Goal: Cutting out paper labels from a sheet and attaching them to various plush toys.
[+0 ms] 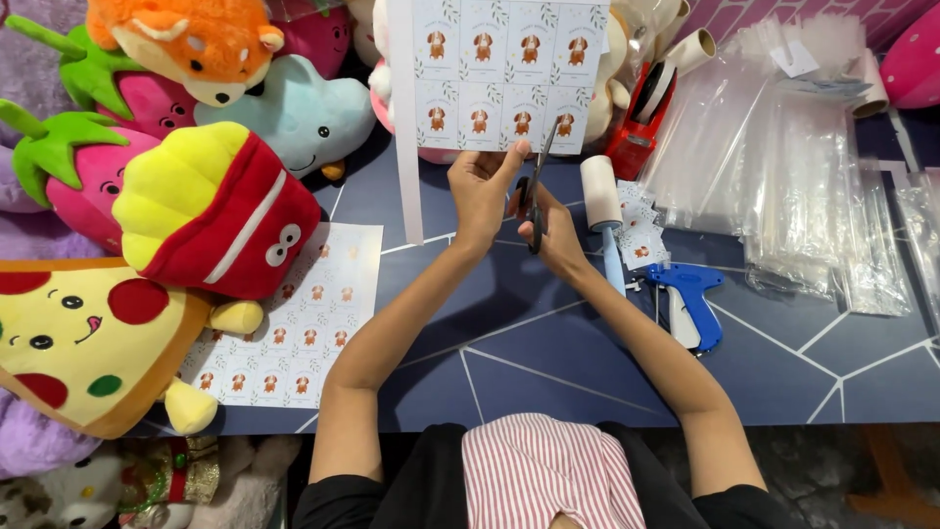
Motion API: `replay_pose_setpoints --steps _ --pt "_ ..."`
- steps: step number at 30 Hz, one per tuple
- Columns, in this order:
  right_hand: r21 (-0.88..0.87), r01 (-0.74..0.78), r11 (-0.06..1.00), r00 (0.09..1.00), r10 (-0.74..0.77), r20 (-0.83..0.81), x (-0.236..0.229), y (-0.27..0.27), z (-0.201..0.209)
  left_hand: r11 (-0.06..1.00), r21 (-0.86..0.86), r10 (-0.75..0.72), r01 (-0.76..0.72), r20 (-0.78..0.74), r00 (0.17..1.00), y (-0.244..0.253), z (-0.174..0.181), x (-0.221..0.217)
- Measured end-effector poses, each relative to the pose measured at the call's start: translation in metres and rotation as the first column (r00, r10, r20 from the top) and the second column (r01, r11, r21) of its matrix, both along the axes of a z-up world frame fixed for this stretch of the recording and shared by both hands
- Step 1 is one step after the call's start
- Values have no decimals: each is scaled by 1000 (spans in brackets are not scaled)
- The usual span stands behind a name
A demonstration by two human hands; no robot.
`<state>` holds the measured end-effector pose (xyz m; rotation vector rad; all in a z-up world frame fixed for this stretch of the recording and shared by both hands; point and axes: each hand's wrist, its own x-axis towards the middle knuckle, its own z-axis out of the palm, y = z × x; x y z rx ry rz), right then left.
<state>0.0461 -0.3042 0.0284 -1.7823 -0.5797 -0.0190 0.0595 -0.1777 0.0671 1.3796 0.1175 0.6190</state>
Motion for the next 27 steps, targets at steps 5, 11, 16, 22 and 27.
replay_pose_setpoints --steps 5,11,16,22,27 --pt "22 -4 1000 1000 4 5 -3 1 9 1000 -3 -31 31 11 999 1 -8 1" --pt "31 -10 999 1000 10 21 -1 1 7 997 -42 -64 65 13 998 2 -14 3" --pt "19 -16 1000 999 16 40 1 1 9 997 -35 -69 70 6 998 2 -14 4" --pt "38 -21 999 999 19 47 1 0 9 996 -37 -81 81 7 997 2 -16 3" --pt "42 -27 999 999 25 48 3 -2 5 998 -21 -61 61 15 998 1 -14 4"
